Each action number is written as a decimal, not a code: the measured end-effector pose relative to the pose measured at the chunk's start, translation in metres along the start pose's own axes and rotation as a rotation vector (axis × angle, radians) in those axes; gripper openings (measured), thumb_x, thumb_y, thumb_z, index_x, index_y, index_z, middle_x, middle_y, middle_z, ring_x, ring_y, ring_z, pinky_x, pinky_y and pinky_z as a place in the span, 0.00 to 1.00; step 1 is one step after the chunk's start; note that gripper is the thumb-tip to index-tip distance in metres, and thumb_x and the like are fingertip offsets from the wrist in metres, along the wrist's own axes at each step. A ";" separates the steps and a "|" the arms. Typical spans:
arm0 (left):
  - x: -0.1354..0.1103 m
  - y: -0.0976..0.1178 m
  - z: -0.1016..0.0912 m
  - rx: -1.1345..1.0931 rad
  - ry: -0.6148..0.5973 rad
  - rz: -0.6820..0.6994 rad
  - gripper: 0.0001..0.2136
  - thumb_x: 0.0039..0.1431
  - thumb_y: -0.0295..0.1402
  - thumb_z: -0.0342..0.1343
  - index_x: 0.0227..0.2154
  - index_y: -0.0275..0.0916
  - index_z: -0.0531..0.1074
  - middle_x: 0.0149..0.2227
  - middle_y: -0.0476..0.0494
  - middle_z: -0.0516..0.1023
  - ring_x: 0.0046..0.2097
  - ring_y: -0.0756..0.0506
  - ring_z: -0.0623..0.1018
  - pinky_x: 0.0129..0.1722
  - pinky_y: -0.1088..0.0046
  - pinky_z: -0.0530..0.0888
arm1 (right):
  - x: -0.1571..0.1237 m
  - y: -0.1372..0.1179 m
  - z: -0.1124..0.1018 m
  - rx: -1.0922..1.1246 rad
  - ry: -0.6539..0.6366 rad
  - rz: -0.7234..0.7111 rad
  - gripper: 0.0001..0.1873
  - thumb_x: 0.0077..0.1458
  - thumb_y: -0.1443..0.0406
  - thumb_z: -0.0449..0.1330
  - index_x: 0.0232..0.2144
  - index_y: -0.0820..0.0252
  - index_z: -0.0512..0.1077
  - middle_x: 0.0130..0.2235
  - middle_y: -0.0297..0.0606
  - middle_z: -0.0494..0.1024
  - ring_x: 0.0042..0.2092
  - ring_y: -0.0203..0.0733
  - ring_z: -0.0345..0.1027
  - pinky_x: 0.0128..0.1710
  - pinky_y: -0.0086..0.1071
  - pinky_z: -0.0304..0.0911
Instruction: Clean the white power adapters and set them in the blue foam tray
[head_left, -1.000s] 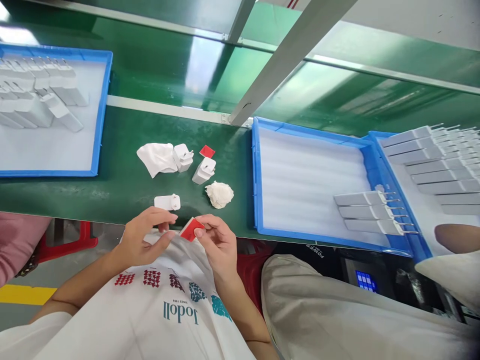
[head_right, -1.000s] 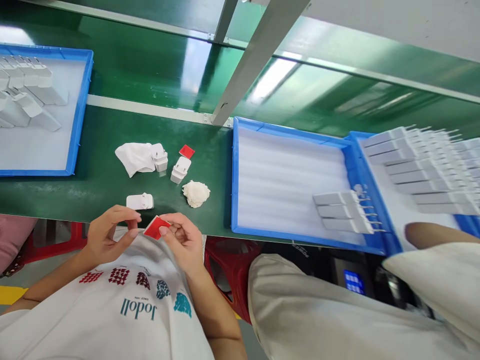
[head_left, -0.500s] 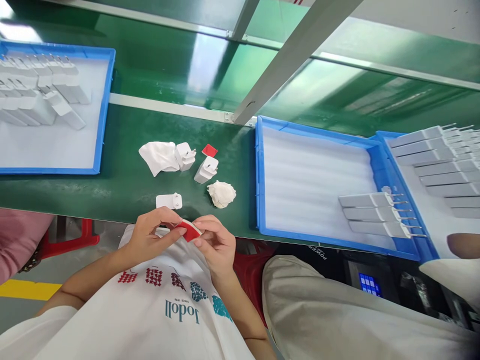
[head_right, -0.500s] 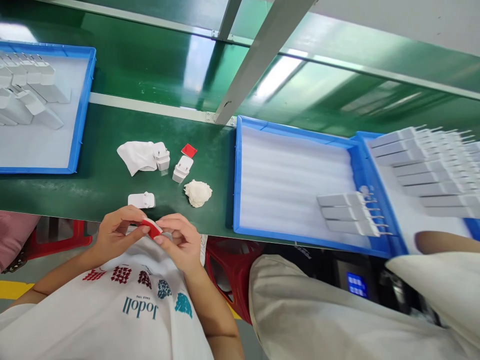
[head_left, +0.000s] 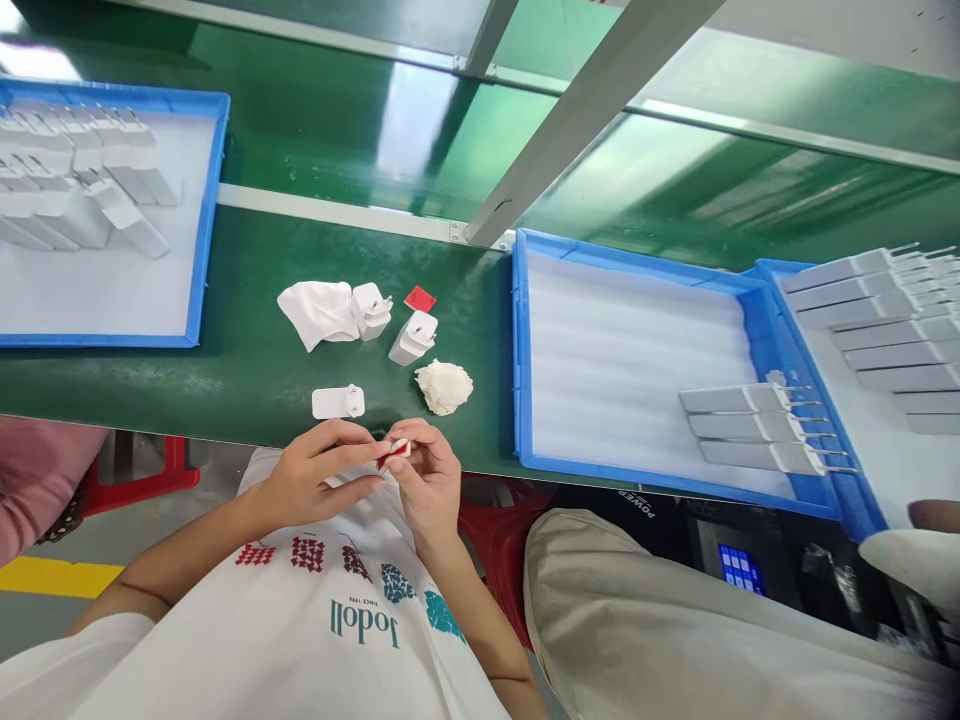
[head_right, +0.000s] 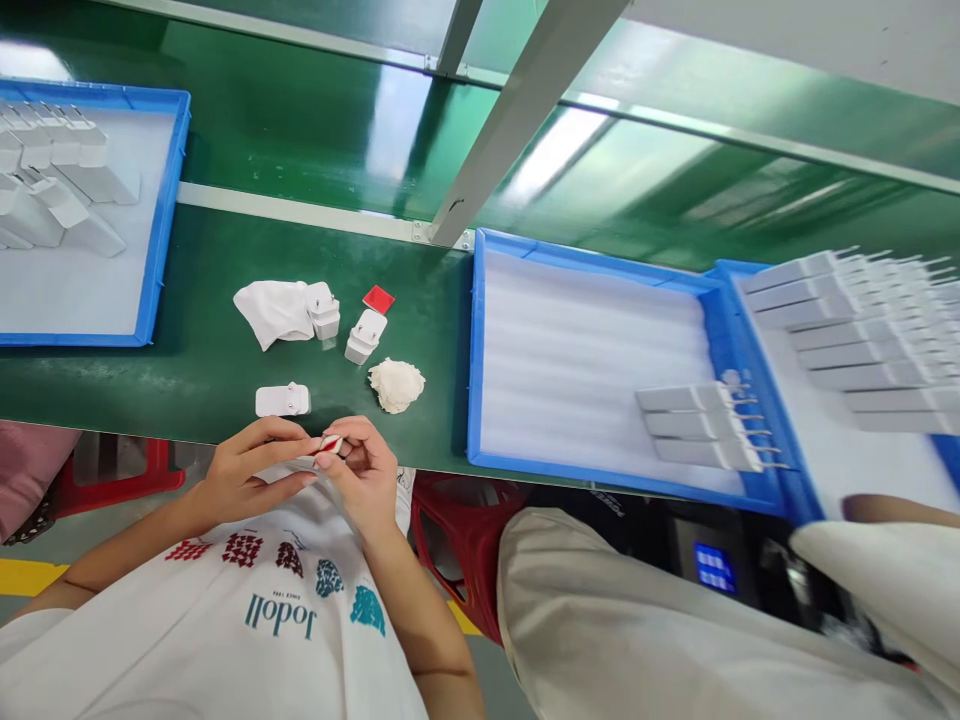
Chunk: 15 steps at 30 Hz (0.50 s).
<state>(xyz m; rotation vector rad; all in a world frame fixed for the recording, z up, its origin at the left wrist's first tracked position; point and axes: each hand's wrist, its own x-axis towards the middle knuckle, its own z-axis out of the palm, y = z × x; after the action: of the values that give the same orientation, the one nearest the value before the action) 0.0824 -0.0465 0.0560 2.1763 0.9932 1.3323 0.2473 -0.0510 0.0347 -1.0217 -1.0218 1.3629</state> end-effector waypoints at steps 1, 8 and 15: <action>-0.001 0.000 -0.001 0.035 0.002 0.010 0.17 0.63 0.28 0.60 0.54 0.42 0.71 0.38 0.45 0.77 0.37 0.49 0.79 0.35 0.74 0.79 | 0.000 0.000 0.000 0.000 0.010 0.006 0.13 0.52 0.54 0.70 0.34 0.55 0.75 0.35 0.35 0.76 0.32 0.36 0.71 0.32 0.31 0.71; -0.002 -0.017 -0.018 0.374 0.151 -0.119 0.16 0.59 0.33 0.64 0.50 0.45 0.72 0.44 0.43 0.77 0.46 0.42 0.77 0.48 0.63 0.75 | 0.023 -0.006 0.004 -0.026 -0.013 0.137 0.11 0.57 0.55 0.66 0.34 0.56 0.76 0.24 0.29 0.73 0.25 0.34 0.66 0.27 0.30 0.70; -0.002 -0.035 -0.010 0.096 -0.053 -0.546 0.18 0.59 0.36 0.62 0.51 0.41 0.70 0.49 0.42 0.80 0.45 0.44 0.81 0.45 0.68 0.78 | 0.048 -0.008 0.013 0.015 -0.152 0.251 0.14 0.55 0.53 0.67 0.32 0.58 0.73 0.25 0.29 0.73 0.26 0.32 0.67 0.26 0.27 0.72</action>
<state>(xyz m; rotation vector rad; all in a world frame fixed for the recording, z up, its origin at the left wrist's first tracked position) 0.0606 -0.0249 0.0368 1.7977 1.5147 0.9783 0.2352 -0.0032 0.0442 -1.0752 -1.0176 1.6715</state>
